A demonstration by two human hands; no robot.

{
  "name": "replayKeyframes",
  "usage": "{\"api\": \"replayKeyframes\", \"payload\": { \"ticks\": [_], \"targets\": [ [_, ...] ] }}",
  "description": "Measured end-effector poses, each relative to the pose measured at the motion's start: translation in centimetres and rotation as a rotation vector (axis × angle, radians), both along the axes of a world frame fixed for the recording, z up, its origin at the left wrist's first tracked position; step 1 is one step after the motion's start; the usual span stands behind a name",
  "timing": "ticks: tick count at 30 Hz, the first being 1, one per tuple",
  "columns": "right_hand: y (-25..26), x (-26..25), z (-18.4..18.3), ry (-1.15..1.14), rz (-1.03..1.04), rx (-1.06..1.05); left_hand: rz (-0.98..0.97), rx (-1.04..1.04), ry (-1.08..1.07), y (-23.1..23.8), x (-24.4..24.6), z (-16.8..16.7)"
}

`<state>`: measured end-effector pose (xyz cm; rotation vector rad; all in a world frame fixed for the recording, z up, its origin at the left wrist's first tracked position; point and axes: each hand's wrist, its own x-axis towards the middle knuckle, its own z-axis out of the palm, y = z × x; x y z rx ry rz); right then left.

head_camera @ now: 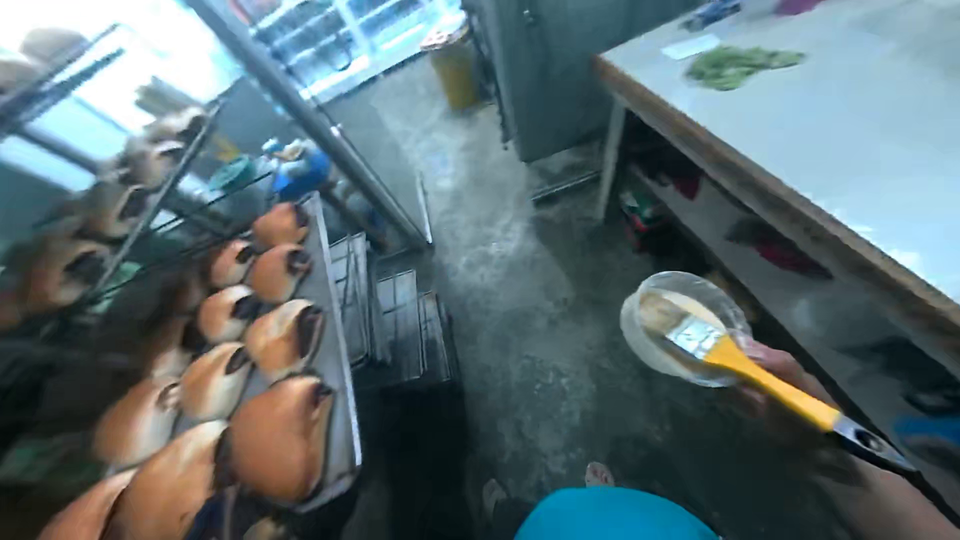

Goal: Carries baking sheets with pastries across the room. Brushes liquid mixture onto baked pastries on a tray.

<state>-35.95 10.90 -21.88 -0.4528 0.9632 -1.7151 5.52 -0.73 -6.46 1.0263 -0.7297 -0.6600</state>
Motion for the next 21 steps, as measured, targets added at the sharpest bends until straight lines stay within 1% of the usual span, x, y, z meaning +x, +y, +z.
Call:
{"api": "replayKeyframes", "payload": {
  "ticks": [1,3,7,10,14,16,18,21],
  "targets": [
    [-0.3,-0.9,0.0,-0.011,0.013,0.007,-0.029,-0.013,-0.032,0.4,0.5,-0.6],
    [-0.6,-2.4,0.0,-0.008,0.023,0.006,-0.081,-0.069,0.001,1.3,0.1,-1.8],
    [-0.3,-6.0,-0.6,0.013,0.055,-0.081,-0.130,-0.075,0.045,2.2,-5.4,-1.9],
    [0.1,-7.7,-0.7,0.006,0.080,-0.141,-0.204,-0.101,0.097,1.4,-8.2,-2.7],
    [-0.3,-7.6,0.8,0.046,0.001,-0.112,-0.304,-0.081,0.137,-1.7,-11.5,-3.6],
    [-1.0,-7.2,1.1,0.062,-0.012,-0.114,-0.391,-0.071,0.175,-3.9,-12.9,-4.0],
    [-2.1,-7.1,1.2,0.053,0.005,-0.130,-0.454,-0.046,0.212,-6.5,-14.7,-4.3],
    [-4.5,-7.9,0.2,0.054,0.086,-0.137,-0.551,-0.018,0.257,-11.4,-17.3,-5.8]
  ]
}}
